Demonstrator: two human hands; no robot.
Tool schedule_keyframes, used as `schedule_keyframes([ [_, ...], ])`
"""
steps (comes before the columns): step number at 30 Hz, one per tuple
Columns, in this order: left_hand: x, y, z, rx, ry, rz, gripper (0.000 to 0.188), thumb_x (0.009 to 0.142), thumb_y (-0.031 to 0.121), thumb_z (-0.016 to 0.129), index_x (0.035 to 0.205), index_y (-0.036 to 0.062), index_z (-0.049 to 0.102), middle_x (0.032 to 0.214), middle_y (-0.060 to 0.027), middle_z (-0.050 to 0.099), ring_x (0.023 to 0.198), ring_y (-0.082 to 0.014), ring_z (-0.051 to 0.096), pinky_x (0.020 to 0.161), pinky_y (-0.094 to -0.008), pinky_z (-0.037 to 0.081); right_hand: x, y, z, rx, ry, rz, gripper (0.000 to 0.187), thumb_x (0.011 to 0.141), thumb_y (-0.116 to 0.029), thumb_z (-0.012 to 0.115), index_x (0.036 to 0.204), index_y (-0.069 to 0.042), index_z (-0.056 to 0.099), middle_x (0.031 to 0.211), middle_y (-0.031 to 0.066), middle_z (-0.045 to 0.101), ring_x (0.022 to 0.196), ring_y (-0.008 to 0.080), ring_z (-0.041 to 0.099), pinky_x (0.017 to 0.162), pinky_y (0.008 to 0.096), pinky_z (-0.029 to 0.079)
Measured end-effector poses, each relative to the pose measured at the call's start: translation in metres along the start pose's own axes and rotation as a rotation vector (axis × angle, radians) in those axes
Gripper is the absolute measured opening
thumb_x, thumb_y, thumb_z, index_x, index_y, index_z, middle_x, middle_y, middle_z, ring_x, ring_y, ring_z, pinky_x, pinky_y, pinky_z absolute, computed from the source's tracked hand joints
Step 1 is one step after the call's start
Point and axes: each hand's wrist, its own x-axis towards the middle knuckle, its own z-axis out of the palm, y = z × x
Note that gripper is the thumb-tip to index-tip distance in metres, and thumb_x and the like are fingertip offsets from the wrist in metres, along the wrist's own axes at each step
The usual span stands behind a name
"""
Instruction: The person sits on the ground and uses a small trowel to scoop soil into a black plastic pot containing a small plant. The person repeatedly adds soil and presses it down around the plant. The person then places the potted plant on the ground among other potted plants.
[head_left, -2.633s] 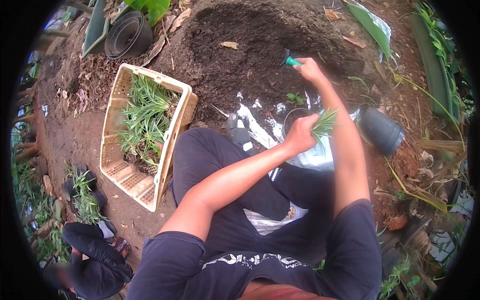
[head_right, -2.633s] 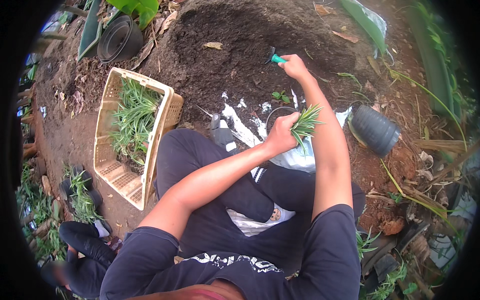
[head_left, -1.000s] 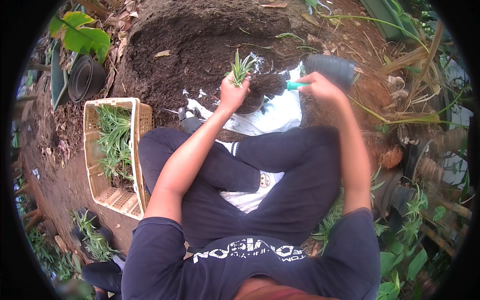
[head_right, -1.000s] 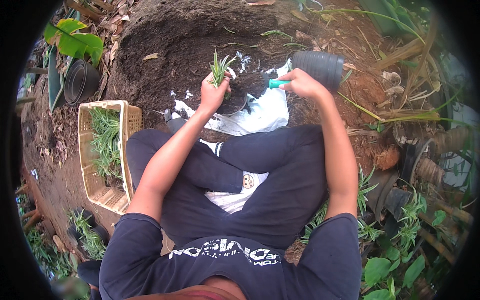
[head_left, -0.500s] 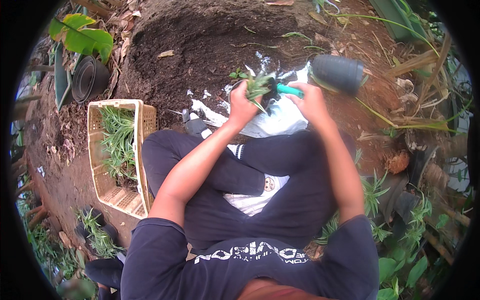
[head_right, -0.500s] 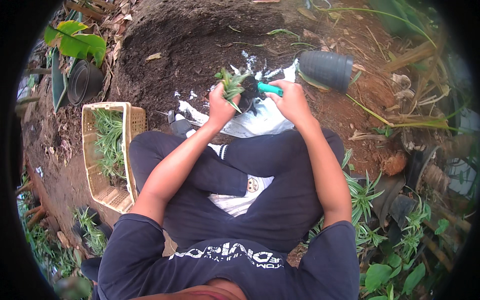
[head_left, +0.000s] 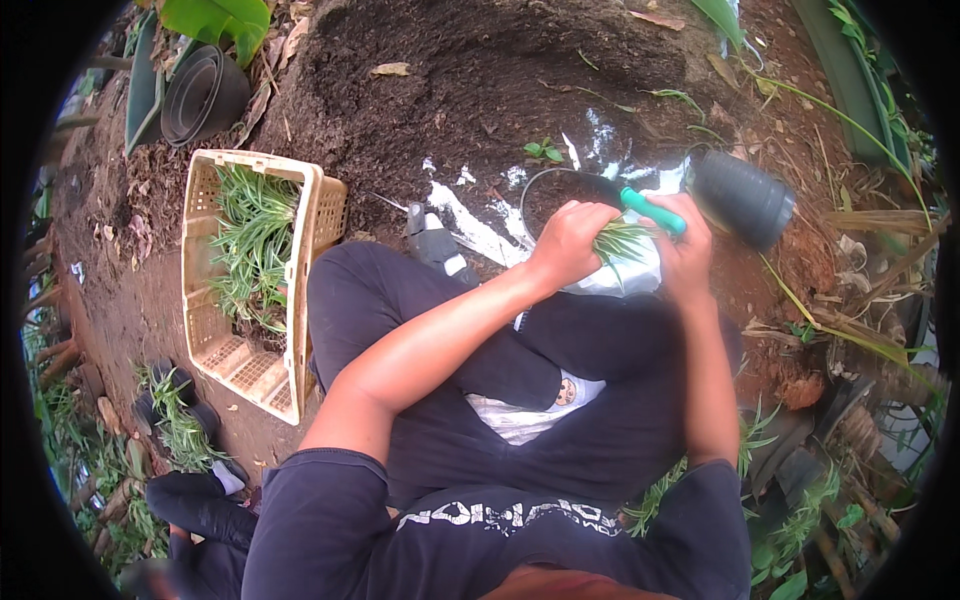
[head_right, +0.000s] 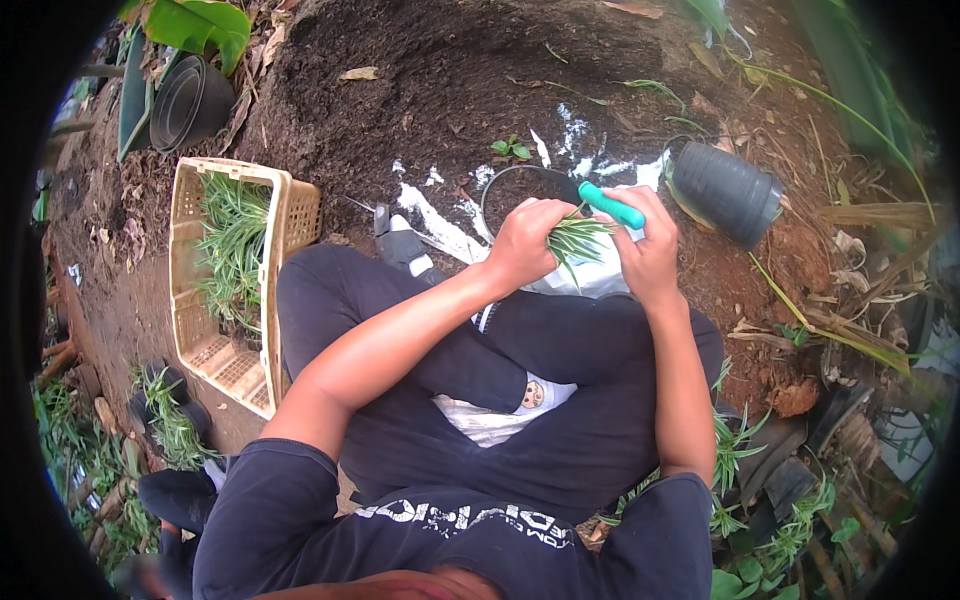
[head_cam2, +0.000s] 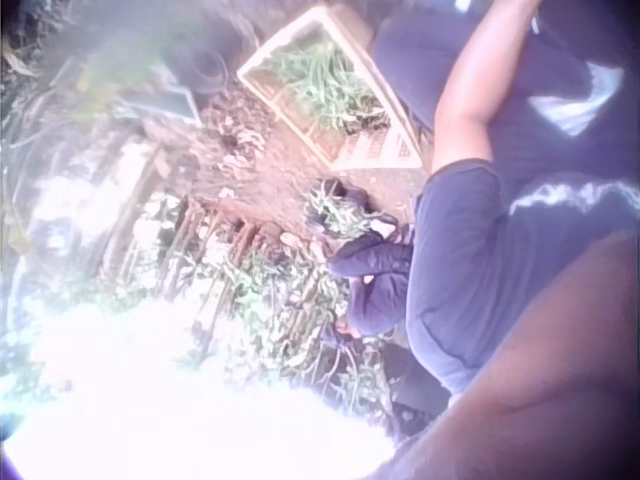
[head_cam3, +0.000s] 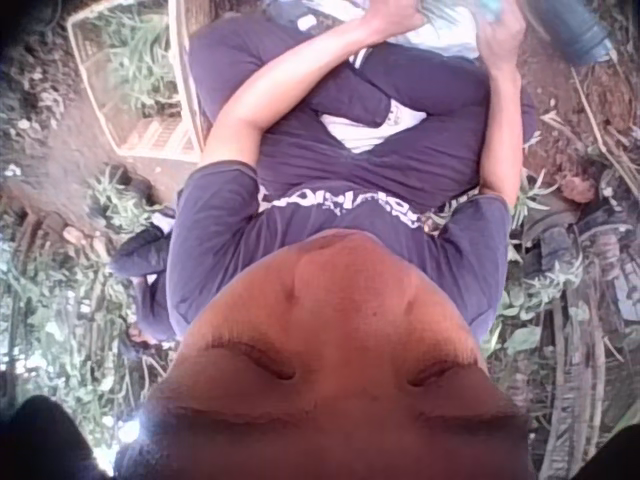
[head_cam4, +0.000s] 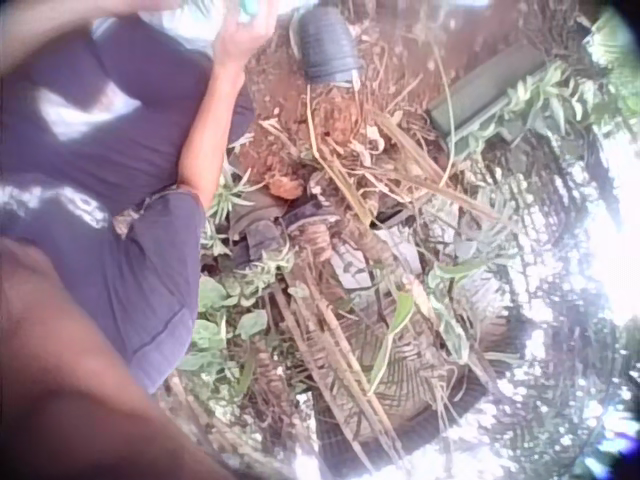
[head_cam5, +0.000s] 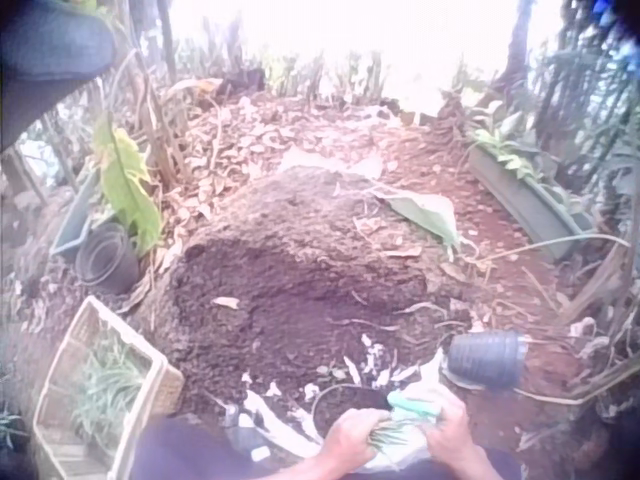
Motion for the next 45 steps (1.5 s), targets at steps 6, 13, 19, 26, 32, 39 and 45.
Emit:
schedule_keyframes([
  [6,0.0,0.002,-0.003,0.02,-0.026,0.026,0.037,0.068,-0.007,0.069,0.104,0.0012,0.066,0.093,-0.0138,0.071,0.09,-0.0345,0.069,0.08,-0.0431,0.05,0.011,-0.003,-0.001,0.045,-0.028,0.017,0.022,0.092,-0.005,0.076,0.112,0.003,0.071,0.1,0.0136,0.069,0.091,0.025,0.067,0.082,0.0343,0.052],
  [13,-0.001,0.006,-0.004,0.044,-0.057,0.045,0.038,0.066,-0.008,0.068,0.103,0.0011,0.068,0.091,-0.0137,0.072,0.087,-0.0343,0.069,0.078,-0.0425,0.051,0.018,0.008,-0.001,0.095,-0.043,0.034,0.02,0.096,-0.007,0.073,0.112,0.004,0.07,0.1,0.013,0.068,0.093,0.0234,0.066,0.085,0.0336,0.051],
  [19,-0.002,0.005,-0.002,0.016,-0.068,0.08,0.041,0.065,-0.008,0.068,0.105,0.0016,0.069,0.092,-0.0128,0.072,0.087,-0.0334,0.069,0.078,-0.0424,0.051,0.023,0.021,-0.005,0.196,-0.05,0.068,0.018,0.097,-0.007,0.071,0.112,0.003,0.069,0.104,0.0112,0.068,0.098,0.0214,0.065,0.09,0.0327,0.05],
  [26,-0.004,0.003,-0.002,0.021,-0.088,0.077,0.042,0.064,-0.007,0.067,0.105,0.0025,0.069,0.091,-0.0123,0.072,0.087,-0.032,0.069,0.078,-0.0423,0.051,0.031,0.018,-0.014,0.329,-0.064,0.142,0.018,0.098,-0.006,0.07,0.114,0.002,0.069,0.11,0.009,0.067,0.103,0.0188,0.063,0.093,0.0315,0.048],
  [32,-0.004,0.004,-0.002,0.025,-0.074,0.059,0.042,0.065,-0.007,0.068,0.105,0.0032,0.069,0.092,-0.0123,0.072,0.087,-0.0329,0.069,0.078,-0.043,0.051,0.035,0.014,-0.01,0.219,-0.138,0.065,0.021,0.095,-0.006,0.071,0.115,0.001,0.069,0.107,0.01,0.066,0.102,0.0219,0.063,0.092,0.0331,0.048],
  [39,-0.004,0.003,-0.001,-0.003,-0.085,0.043,0.041,0.065,-0.006,0.07,0.104,0.0039,0.069,0.092,-0.0126,0.073,0.087,-0.0338,0.07,0.079,-0.0431,0.052,0.038,0.005,-0.006,0.245,-0.161,0.014,0.022,0.095,-0.005,0.071,0.117,0.0,0.069,0.109,0.01,0.066,0.103,0.0221,0.063,0.094,0.0336,0.047],
  [45,-0.003,0.003,-0.001,0.001,-0.065,0.055,0.04,0.065,-0.006,0.07,0.103,0.0038,0.068,0.092,-0.0131,0.073,0.086,-0.0344,0.07,0.078,-0.0433,0.052,0.035,0.009,-0.009,0.235,-0.225,0.024,0.022,0.095,-0.006,0.071,0.117,-0.001,0.07,0.107,0.01,0.066,0.103,0.022,0.064,0.094,0.0341,0.048],
])
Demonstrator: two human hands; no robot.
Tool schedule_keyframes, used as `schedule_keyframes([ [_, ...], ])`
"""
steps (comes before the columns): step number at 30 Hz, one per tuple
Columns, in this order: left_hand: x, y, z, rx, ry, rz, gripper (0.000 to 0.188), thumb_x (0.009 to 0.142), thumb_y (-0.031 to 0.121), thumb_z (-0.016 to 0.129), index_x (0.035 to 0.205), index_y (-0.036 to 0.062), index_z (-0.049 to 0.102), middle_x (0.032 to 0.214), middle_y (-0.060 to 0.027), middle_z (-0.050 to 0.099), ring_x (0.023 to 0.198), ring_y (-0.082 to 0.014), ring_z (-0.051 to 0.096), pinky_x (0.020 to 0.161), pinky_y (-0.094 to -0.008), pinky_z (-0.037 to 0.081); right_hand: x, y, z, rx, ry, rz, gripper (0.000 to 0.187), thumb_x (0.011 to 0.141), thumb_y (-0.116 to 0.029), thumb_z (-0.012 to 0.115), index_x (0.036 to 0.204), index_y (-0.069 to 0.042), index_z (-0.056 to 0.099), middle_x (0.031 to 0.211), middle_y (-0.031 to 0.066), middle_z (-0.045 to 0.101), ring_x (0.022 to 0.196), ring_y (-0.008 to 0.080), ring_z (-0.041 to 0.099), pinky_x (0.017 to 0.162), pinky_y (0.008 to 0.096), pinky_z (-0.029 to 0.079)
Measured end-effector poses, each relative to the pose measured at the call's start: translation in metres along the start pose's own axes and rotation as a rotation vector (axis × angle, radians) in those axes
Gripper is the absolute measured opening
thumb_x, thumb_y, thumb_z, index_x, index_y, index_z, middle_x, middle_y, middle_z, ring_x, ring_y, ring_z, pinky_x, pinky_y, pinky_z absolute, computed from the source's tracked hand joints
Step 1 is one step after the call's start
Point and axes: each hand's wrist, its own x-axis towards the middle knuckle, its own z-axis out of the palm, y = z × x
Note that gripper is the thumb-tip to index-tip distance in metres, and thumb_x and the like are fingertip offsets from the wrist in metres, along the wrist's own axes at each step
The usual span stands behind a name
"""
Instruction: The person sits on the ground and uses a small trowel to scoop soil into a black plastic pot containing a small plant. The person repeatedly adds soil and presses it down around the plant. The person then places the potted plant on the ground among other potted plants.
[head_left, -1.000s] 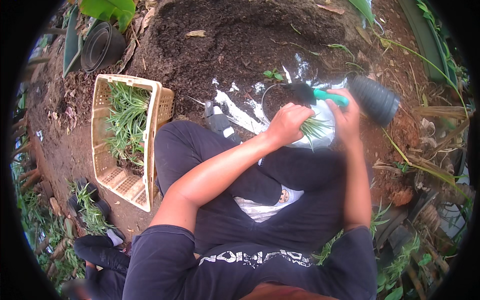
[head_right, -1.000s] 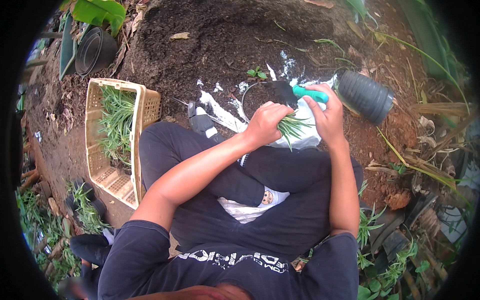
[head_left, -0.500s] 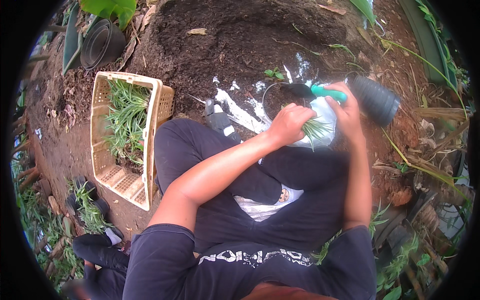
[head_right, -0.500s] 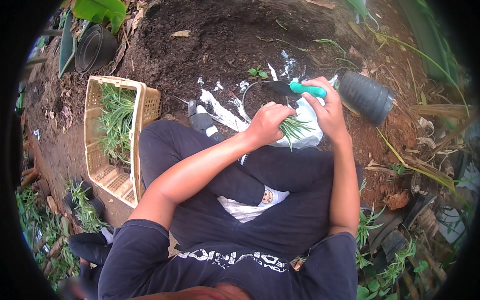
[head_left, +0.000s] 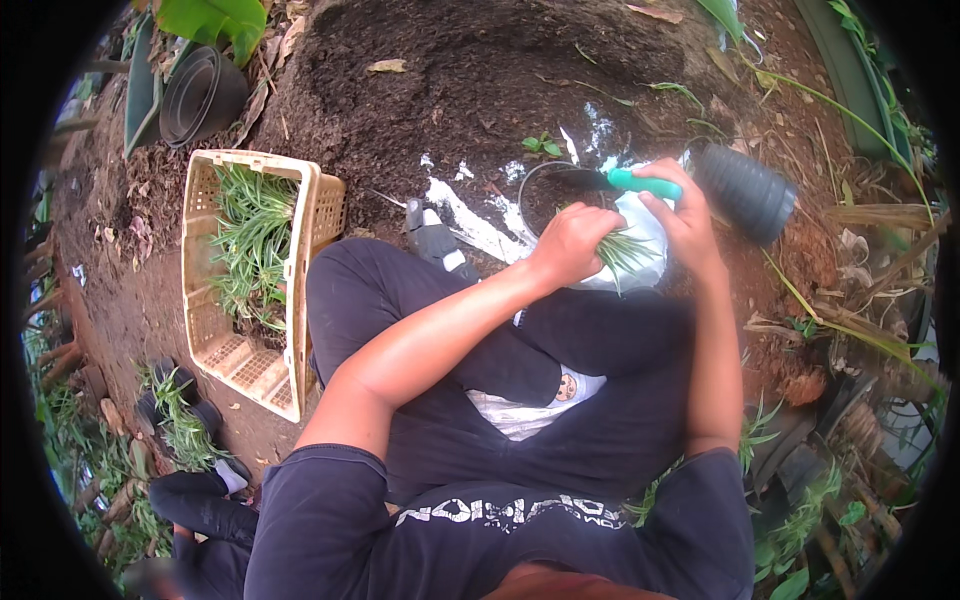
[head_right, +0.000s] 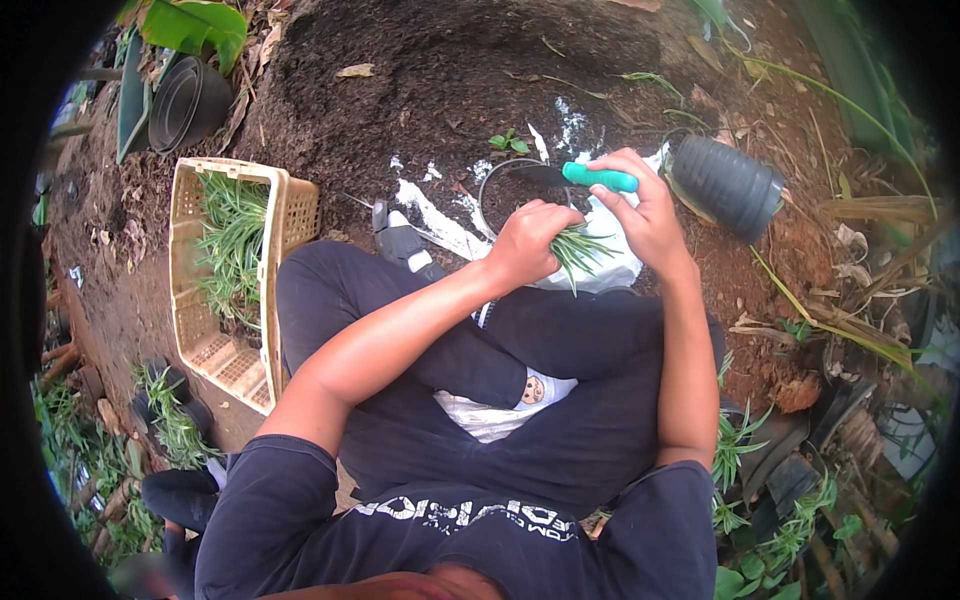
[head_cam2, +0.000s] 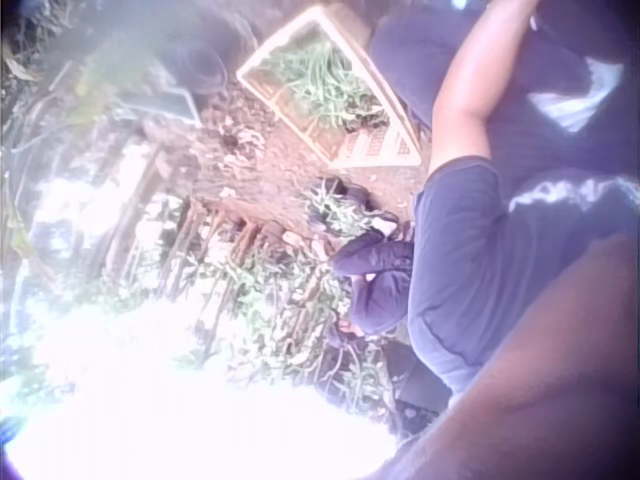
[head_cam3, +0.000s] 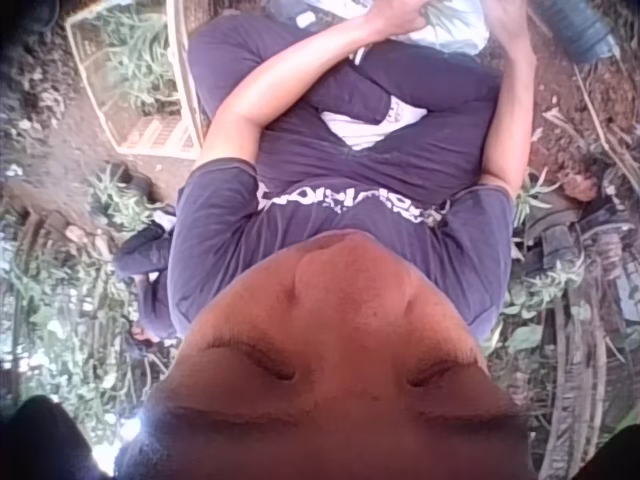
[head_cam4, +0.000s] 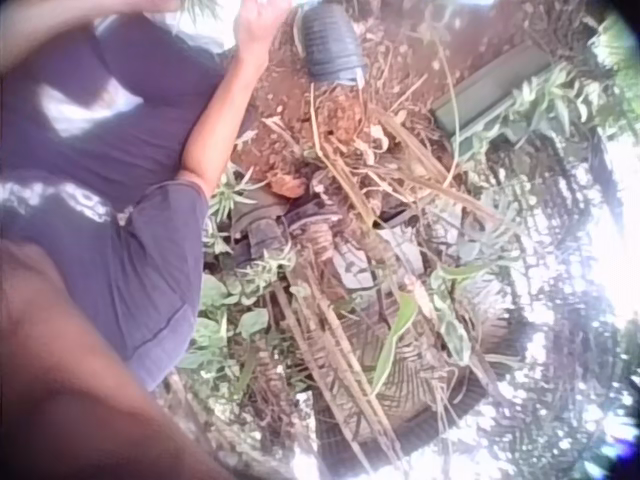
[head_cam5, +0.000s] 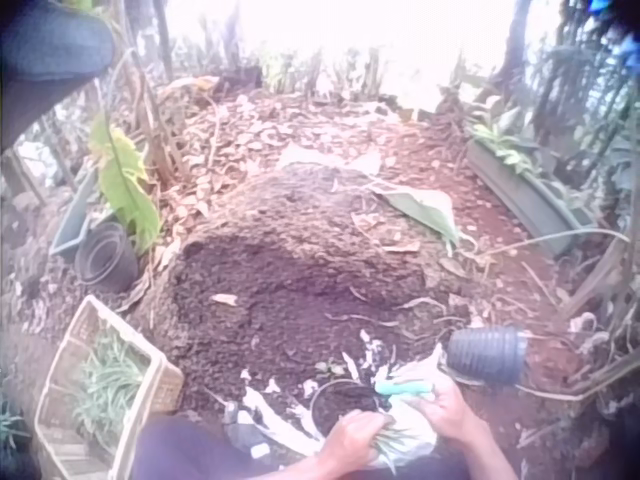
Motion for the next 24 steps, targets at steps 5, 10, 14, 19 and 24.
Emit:
schedule_keyframes([
  [5,-0.001,-0.001,0.001,-0.002,-0.028,-0.005,0.04,0.065,-0.007,0.069,0.103,0.0039,0.068,0.093,-0.0135,0.073,0.087,-0.0344,0.07,0.078,-0.0434,0.052,0.0,-0.004,0.002,0.099,0.034,0.03,0.022,0.095,-0.007,0.072,0.115,0.0,0.07,0.105,0.0102,0.067,0.1,0.0224,0.065,0.092,0.0348,0.049],
  [10,-0.001,-0.001,0.002,-0.023,0.032,-0.012,0.039,0.066,-0.008,0.068,0.104,0.0035,0.068,0.094,-0.0138,0.073,0.088,-0.0363,0.069,0.079,-0.0442,0.052,-0.003,0.004,-0.001,0.035,0.087,0.026,0.02,0.096,-0.009,0.072,0.114,0.001,0.07,0.106,0.01,0.068,0.098,0.0206,0.066,0.091,0.033,0.049],
  [14,0.007,0.003,-0.005,-0.085,0.09,-0.153,0.032,0.076,-0.007,0.071,0.107,0.0022,0.067,0.092,-0.0132,0.075,0.084,-0.0298,0.074,0.075,-0.0385,0.055,-0.003,0.005,-0.001,0.022,0.13,0.041,0.018,0.099,-0.011,0.071,0.112,0.001,0.07,0.103,0.0086,0.067,0.098,0.0196,0.065,0.088,0.0322,0.049],
  [19,0.019,0.004,-0.013,-0.249,0.227,-0.384,0.021,0.089,0.001,0.073,0.108,0.0016,0.066,0.09,-0.0069,0.075,0.083,-0.0122,0.071,0.074,-0.0302,0.055,-0.007,0.001,-0.005,-0.006,0.249,-0.015,0.017,0.099,-0.013,0.071,0.107,0.002,0.069,0.103,0.0088,0.066,0.093,0.0195,0.065,0.084,0.0309,0.051],
  [24,0.026,-0.021,-0.014,-0.267,0.235,-0.501,0.016,0.095,0.007,0.07,0.11,0.0021,0.069,0.089,-0.0008,0.071,0.082,-0.0087,0.064,0.074,-0.0279,0.052,-0.012,-0.004,0.005,-0.111,0.203,-0.036,0.02,0.099,-0.016,0.073,0.105,0.003,0.067,0.1,0.0113,0.065,0.085,0.0213,0.068,0.078,0.0328,0.055],
])
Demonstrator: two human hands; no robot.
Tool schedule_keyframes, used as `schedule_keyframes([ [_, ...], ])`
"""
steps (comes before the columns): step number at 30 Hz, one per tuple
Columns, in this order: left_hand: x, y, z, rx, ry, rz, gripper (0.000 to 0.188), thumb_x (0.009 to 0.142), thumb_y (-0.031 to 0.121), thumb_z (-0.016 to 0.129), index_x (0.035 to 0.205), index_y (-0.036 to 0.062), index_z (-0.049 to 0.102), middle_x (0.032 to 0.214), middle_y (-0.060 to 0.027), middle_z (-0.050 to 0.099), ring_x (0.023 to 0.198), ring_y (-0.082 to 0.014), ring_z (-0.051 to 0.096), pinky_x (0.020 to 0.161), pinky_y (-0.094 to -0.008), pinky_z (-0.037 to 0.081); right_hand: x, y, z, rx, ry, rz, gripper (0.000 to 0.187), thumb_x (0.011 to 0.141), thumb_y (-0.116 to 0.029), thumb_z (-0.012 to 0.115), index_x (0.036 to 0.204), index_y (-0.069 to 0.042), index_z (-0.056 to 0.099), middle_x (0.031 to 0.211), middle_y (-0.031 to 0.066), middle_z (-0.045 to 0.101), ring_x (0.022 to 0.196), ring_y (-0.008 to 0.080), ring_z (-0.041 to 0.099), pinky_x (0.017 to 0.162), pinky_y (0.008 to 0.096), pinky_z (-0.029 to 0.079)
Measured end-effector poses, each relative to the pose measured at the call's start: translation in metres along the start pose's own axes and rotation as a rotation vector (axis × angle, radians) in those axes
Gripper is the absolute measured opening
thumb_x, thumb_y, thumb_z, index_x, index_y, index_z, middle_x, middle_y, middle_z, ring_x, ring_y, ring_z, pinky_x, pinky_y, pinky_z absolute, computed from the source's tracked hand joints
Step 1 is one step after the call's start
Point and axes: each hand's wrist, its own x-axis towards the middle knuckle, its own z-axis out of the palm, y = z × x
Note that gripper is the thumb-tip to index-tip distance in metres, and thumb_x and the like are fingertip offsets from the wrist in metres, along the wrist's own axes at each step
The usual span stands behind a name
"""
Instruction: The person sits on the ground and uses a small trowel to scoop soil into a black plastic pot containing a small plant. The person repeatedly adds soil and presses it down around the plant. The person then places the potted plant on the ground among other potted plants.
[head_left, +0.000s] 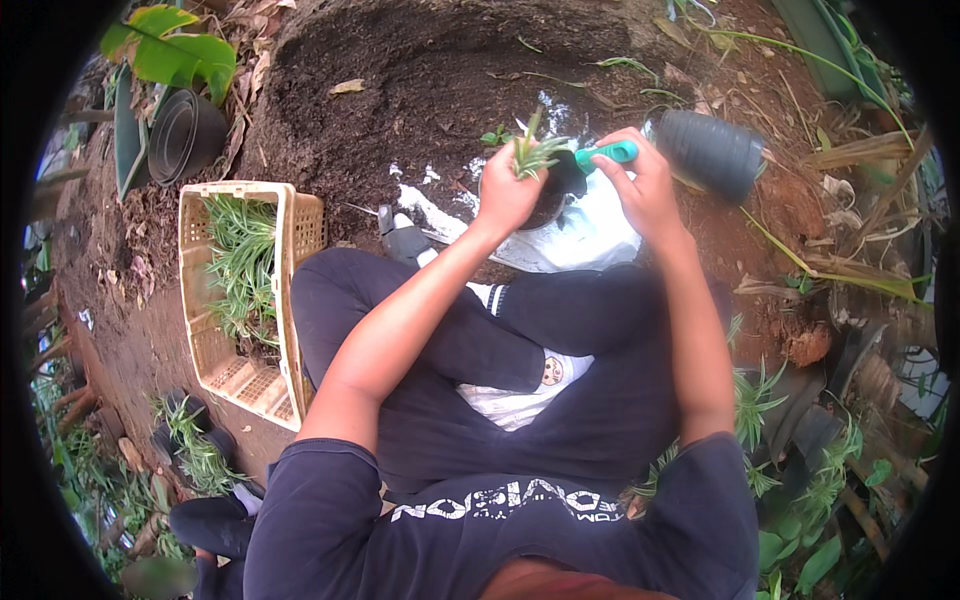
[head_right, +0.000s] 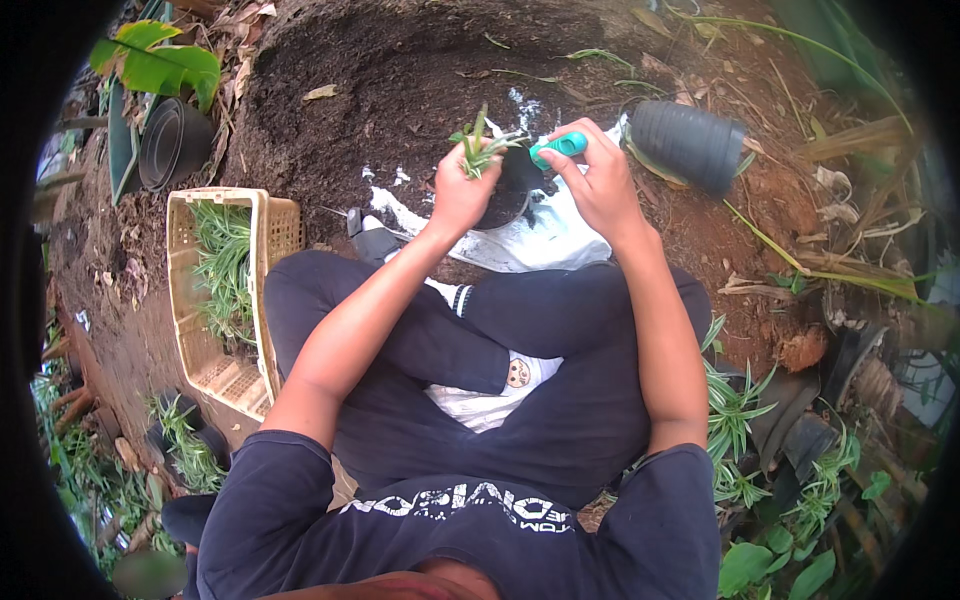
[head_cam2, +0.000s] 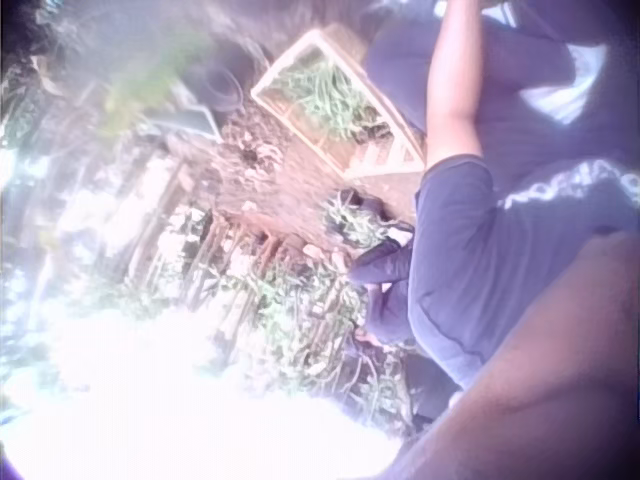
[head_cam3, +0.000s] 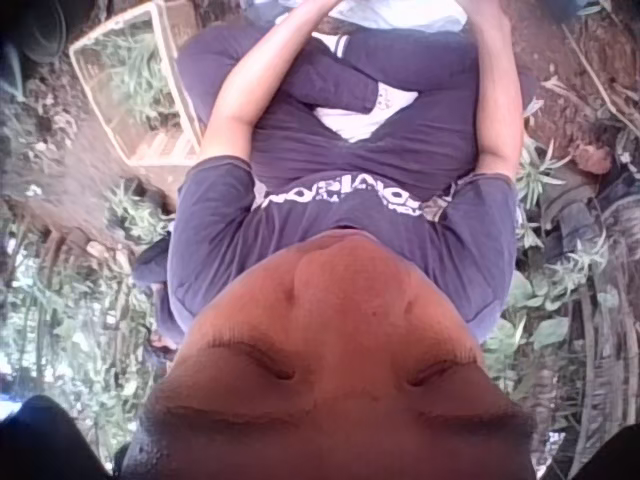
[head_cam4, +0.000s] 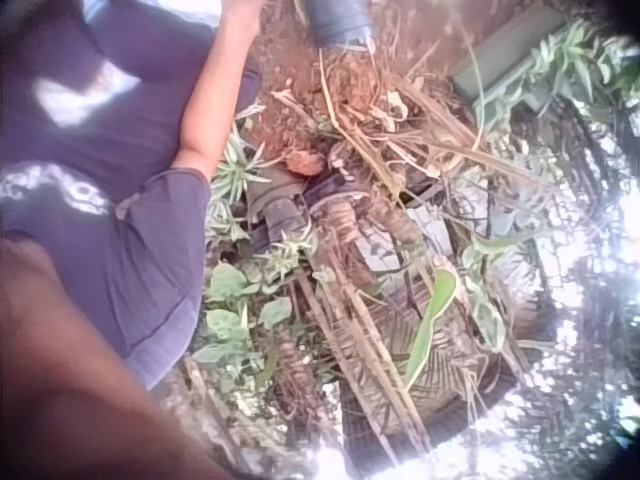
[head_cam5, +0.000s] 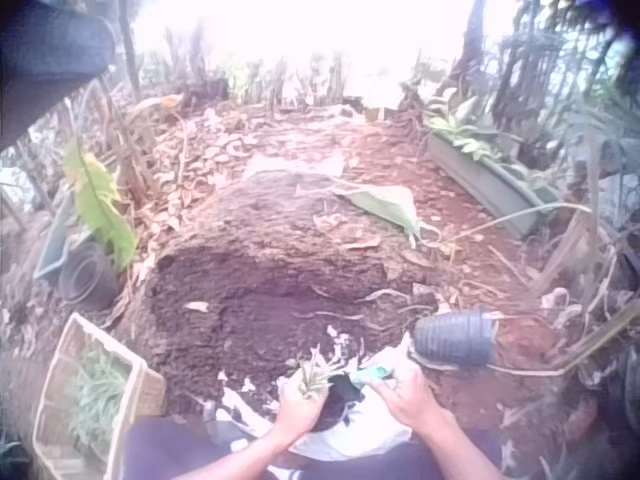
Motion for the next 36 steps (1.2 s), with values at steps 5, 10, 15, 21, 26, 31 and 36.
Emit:
schedule_keyframes([
  [5,0.014,-0.01,-0.004,-0.139,-0.043,-0.096,0.01,0.101,0.008,0.066,0.11,0.0039,0.07,0.078,0.0036,0.062,0.061,-0.0046,0.055,0.055,-0.0239,0.045,-0.009,-0.003,0.002,-0.035,0.034,0.016,0.022,0.099,-0.017,0.073,0.102,0.003,0.066,0.097,0.0126,0.064,0.084,0.0228,0.068,0.077,0.0334,0.057],
  [10,0.016,-0.009,-0.01,-0.138,-0.091,-0.152,0.01,0.101,0.007,0.066,0.11,0.0026,0.069,0.076,0.0043,0.059,0.06,-0.0048,0.053,0.055,-0.024,0.044,-0.01,-0.013,-0.005,-0.186,0.09,-0.062,0.024,0.097,-0.019,0.076,0.099,0.002,0.065,0.088,0.0119,0.064,0.079,0.0245,0.068,0.074,0.0342,0.057],
  [15,0.017,-0.01,-0.008,-0.182,-0.112,-0.138,0.011,0.101,0.007,0.065,0.11,0.0015,0.069,0.075,0.0041,0.058,0.06,-0.0053,0.053,0.055,-0.0247,0.044,-0.013,-0.009,0.002,-0.085,0.059,0.074,0.025,0.096,-0.019,0.077,0.097,0.002,0.064,0.088,0.0123,0.064,0.077,0.0259,0.068,0.072,0.0363,0.055],
  [21,0.02,-0.003,-0.011,-0.347,-0.108,-0.259,0.011,0.101,0.005,0.064,0.11,0.0,0.067,0.076,0.0013,0.057,0.061,-0.0077,0.052,0.058,-0.0268,0.045,-0.005,-0.007,0.001,-0.159,0.024,0.0,0.024,0.098,-0.02,0.075,0.1,0.0,0.064,0.09,0.013,0.064,0.077,0.0285,0.068,0.07,0.0378,0.053],
  [26,0.02,-0.003,-0.012,-0.38,-0.08,-0.267,0.011,0.101,0.004,0.064,0.11,-0.0006,0.066,0.077,0.0007,0.058,0.061,-0.008,0.051,0.058,-0.027,0.045,-0.001,-0.014,0.001,-0.144,0.054,-0.058,0.024,0.097,-0.021,0.074,0.105,-0.001,0.064,0.092,0.0132,0.064,0.079,0.0301,0.068,0.07,0.0388,0.052],
  [31,0.019,-0.004,-0.01,-0.393,-0.094,-0.262,0.01,0.101,0.004,0.064,0.109,-0.0002,0.067,0.079,0.0014,0.058,0.061,-0.0067,0.051,0.058,-0.0261,0.045,-0.001,-0.007,0.007,-0.147,0.015,-0.089,0.023,0.097,-0.019,0.075,0.103,0.0,0.065,0.092,0.0125,0.066,0.075,0.027,0.069,0.067,0.0369,0.053],
  [36,0.019,-0.009,-0.011,-0.371,-0.1,-0.248,0.01,0.101,0.004,0.064,0.109,0.001,0.068,0.08,0.0015,0.059,0.061,-0.0062,0.051,0.057,-0.0258,0.045,-0.006,-0.014,0.004,-0.15,0.002,-0.043,0.023,0.096,-0.018,0.077,0.1,0.0,0.065,0.09,0.0118,0.067,0.075,0.025,0.07,0.067,0.036,0.054],
])
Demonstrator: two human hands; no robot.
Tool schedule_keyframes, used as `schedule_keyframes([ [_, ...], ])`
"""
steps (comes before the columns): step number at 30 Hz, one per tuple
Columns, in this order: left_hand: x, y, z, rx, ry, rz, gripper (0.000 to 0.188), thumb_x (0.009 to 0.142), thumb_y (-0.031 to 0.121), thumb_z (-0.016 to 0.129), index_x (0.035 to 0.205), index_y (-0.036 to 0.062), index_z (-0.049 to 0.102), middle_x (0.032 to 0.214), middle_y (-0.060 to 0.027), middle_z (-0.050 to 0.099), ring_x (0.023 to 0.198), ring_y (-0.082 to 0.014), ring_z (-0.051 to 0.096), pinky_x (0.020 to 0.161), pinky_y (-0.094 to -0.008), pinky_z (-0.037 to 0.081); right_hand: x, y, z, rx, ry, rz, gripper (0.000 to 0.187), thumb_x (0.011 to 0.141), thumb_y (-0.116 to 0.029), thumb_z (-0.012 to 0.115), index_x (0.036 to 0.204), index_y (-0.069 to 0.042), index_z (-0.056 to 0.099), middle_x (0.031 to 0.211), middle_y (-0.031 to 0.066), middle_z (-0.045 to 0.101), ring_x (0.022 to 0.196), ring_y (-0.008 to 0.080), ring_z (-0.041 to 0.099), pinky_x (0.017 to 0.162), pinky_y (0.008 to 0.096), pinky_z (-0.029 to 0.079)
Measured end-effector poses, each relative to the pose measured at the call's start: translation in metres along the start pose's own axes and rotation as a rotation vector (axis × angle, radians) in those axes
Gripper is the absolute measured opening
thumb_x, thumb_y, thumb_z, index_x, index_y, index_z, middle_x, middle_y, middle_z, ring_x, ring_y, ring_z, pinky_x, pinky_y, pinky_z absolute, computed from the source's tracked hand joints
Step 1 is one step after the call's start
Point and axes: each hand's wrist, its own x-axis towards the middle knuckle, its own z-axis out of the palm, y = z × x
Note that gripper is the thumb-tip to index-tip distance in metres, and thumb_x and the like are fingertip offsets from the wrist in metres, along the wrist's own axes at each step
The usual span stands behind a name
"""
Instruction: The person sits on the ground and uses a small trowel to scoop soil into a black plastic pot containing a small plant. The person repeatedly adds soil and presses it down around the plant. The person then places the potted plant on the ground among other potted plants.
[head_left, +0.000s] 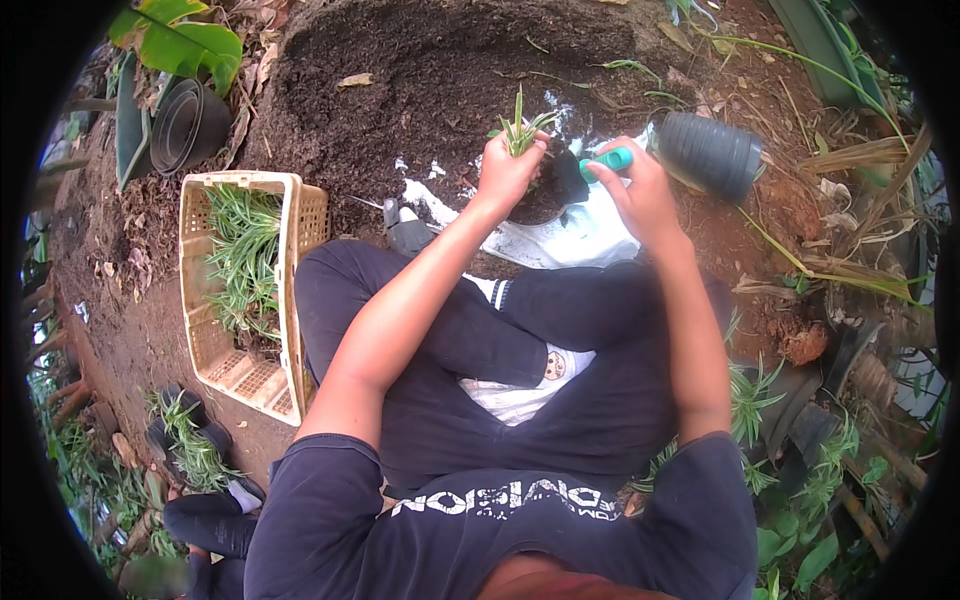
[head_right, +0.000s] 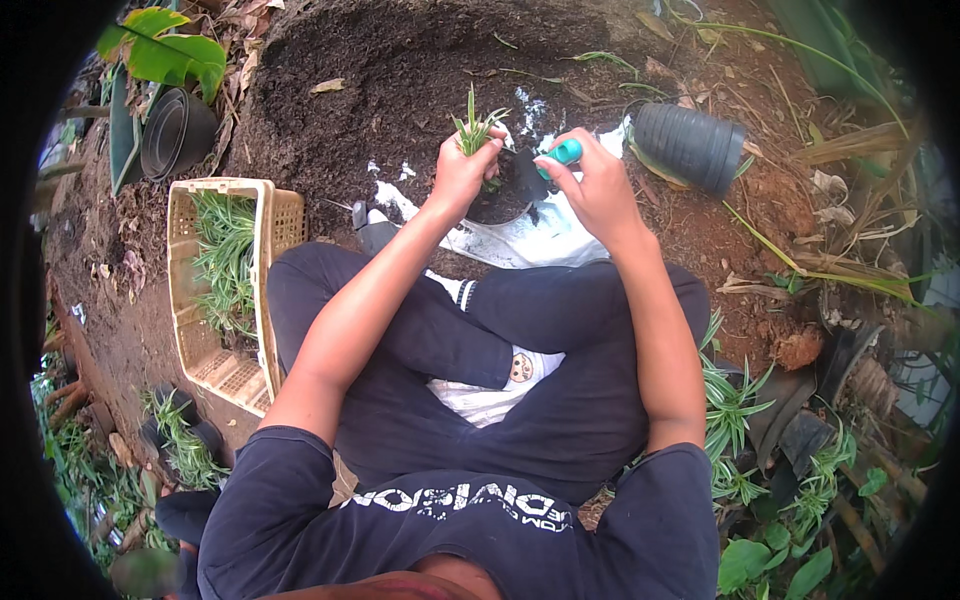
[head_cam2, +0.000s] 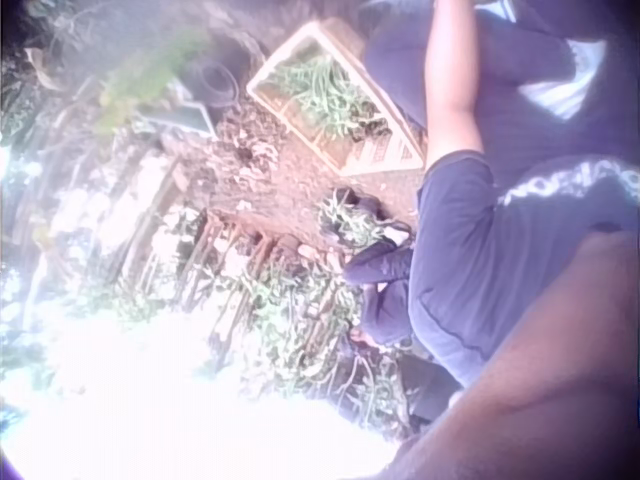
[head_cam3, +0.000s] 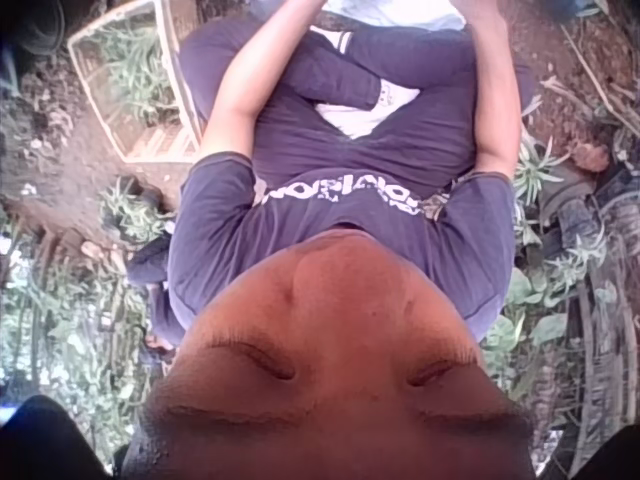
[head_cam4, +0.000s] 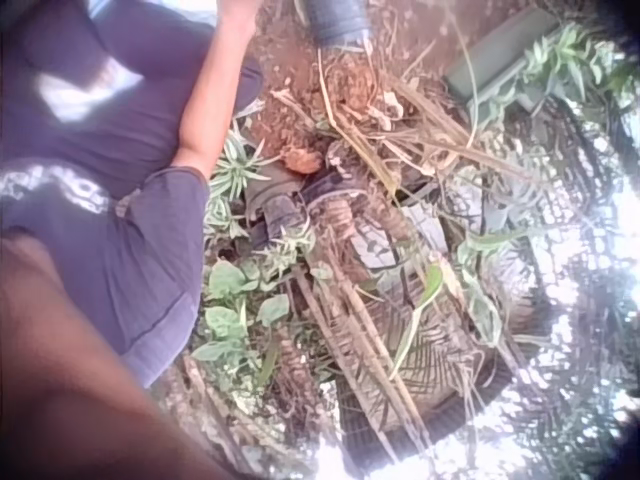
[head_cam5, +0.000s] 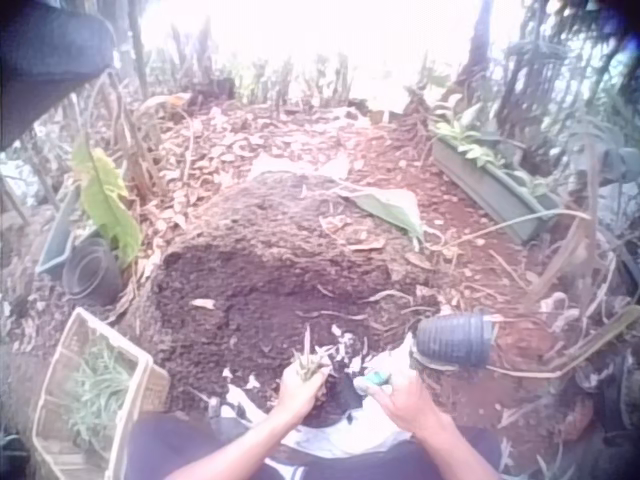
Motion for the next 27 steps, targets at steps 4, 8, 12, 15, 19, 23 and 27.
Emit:
schedule_keyframes([
  [4,-0.001,0.002,0.002,0.025,0.009,-0.018,0.01,0.101,0.004,0.064,0.109,0.001,0.068,0.08,0.0012,0.06,0.062,-0.0063,0.052,0.057,-0.0258,0.046,-0.003,-0.005,-0.001,-0.033,0.027,0.012,0.024,0.095,-0.02,0.078,0.098,-0.001,0.065,0.085,0.013,0.067,0.074,0.0275,0.069,0.066,0.037,0.053],
  [8,-0.001,0.002,0.003,0.017,0.011,-0.017,0.011,0.101,0.004,0.064,0.11,0.0005,0.068,0.081,0.0009,0.06,0.062,-0.0065,0.053,0.058,-0.0255,0.046,-0.005,-0.003,0.011,-0.007,-0.033,0.006,0.024,0.095,-0.022,0.079,0.097,-0.001,0.066,0.083,0.0144,0.067,0.071,0.0296,0.068,0.065,0.0378,0.053],
  [12,-0.001,0.001,-0.001,0.03,0.013,0.002,0.012,0.1,0.004,0.064,0.111,0.0001,0.068,0.08,0.0009,0.06,0.062,-0.0067,0.053,0.058,-0.0254,0.046,-0.004,-0.01,-0.001,-0.05,0.118,0.047,0.025,0.095,-0.024,0.078,0.096,-0.002,0.066,0.08,0.013,0.068,0.068,0.0297,0.068,0.064,0.0378,0.053],
  [15,0.0,0.002,0.003,0.028,0.005,-0.004,0.012,0.1,0.004,0.063,0.111,-0.0001,0.068,0.08,0.0008,0.06,0.062,-0.0068,0.053,0.058,-0.0258,0.046,-0.006,0.002,0.003,-0.107,0.057,0.047,0.025,0.096,-0.027,0.077,0.095,-0.005,0.066,0.079,0.0111,0.07,0.066,0.0284,0.069,0.06,0.0372,0.052],
  [19,-0.002,0.001,0.0,0.075,0.007,-0.001,0.013,0.101,0.006,0.064,0.111,0.0,0.068,0.08,0.0006,0.06,0.062,-0.007,0.053,0.058,-0.0266,0.046,-0.004,-0.004,-0.002,-0.13,0.132,0.062,0.028,0.096,-0.031,0.077,0.096,-0.006,0.066,0.078,0.0113,0.07,0.066,0.0285,0.07,0.06,0.0386,0.051],
  [23,-0.002,0.004,0.004,0.062,0.014,0.009,0.013,0.101,0.007,0.064,0.111,0.0001,0.069,0.08,0.0006,0.061,0.062,-0.0072,0.054,0.059,-0.0267,0.046,-0.003,0.007,0.006,-0.17,0.009,0.082,0.029,0.097,-0.035,0.076,0.099,-0.007,0.066,0.075,0.0111,0.069,0.063,0.0283,0.069,0.06,0.0387,0.051],
  [27,0.0,-0.001,-0.002,0.084,0.012,0.002,0.013,0.101,0.007,0.064,0.111,0.0004,0.069,0.08,0.0008,0.061,0.062,-0.007,0.054,0.059,-0.0265,0.047,0.0,0.003,-0.001,-0.147,0.063,0.05,0.029,0.096,-0.034,0.076,0.101,-0.007,0.066,0.077,0.0114,0.069,0.065,0.0284,0.069,0.06,0.0392,0.051],
])
